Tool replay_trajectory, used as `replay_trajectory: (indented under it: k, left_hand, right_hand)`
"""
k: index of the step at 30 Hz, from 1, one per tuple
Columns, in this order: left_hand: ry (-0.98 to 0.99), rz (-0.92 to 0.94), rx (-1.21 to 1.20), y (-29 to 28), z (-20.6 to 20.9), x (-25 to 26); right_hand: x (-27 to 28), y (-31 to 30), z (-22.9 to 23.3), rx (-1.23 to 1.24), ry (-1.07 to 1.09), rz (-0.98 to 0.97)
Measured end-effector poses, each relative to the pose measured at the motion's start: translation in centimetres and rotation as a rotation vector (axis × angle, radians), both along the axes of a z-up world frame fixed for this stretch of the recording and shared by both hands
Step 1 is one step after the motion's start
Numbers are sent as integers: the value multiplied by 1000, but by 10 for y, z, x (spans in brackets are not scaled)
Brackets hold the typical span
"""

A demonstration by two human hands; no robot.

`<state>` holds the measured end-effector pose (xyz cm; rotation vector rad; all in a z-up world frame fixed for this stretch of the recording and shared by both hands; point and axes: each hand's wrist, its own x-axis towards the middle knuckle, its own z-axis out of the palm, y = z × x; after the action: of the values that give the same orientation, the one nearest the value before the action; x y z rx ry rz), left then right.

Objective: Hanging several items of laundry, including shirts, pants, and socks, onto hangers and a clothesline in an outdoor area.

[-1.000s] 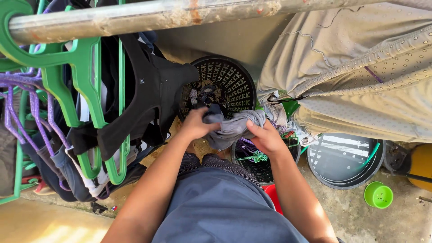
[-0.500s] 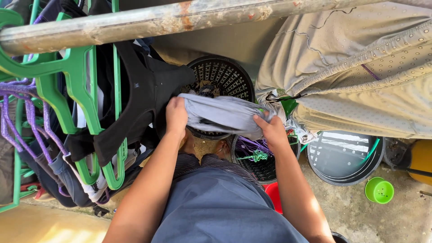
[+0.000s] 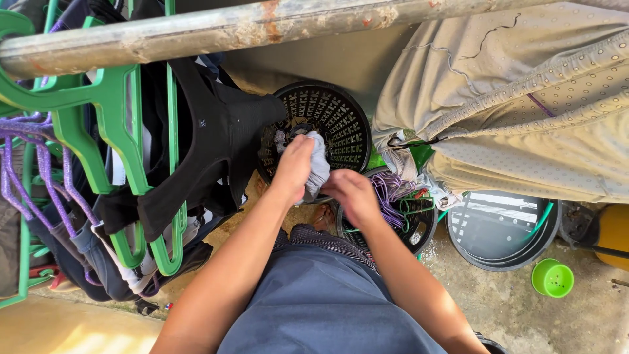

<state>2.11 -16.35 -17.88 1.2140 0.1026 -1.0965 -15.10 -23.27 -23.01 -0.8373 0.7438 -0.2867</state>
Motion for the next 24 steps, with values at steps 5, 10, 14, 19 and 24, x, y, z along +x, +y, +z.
replay_trajectory:
  k: [5,10,14,19,24]
  left_hand:
    - [-20,-146,-10,14,18,-11]
    - [-81,-238,16,31,45,-13]
    - [-361,-476,72,44,46,-22]
    - [-601,-650,157,47,65,-13]
    - [-934,-484,636,55,56,14]
  right_hand:
    - [16,0,-32,-12,99,168]
    - [7,-9,-98,-512,231,600]
    - [9,-4,-103,-1063,576,1000]
    - [3,-14,-81,-1180,630,852]
    - [-22,-41,-40,-46,200,177]
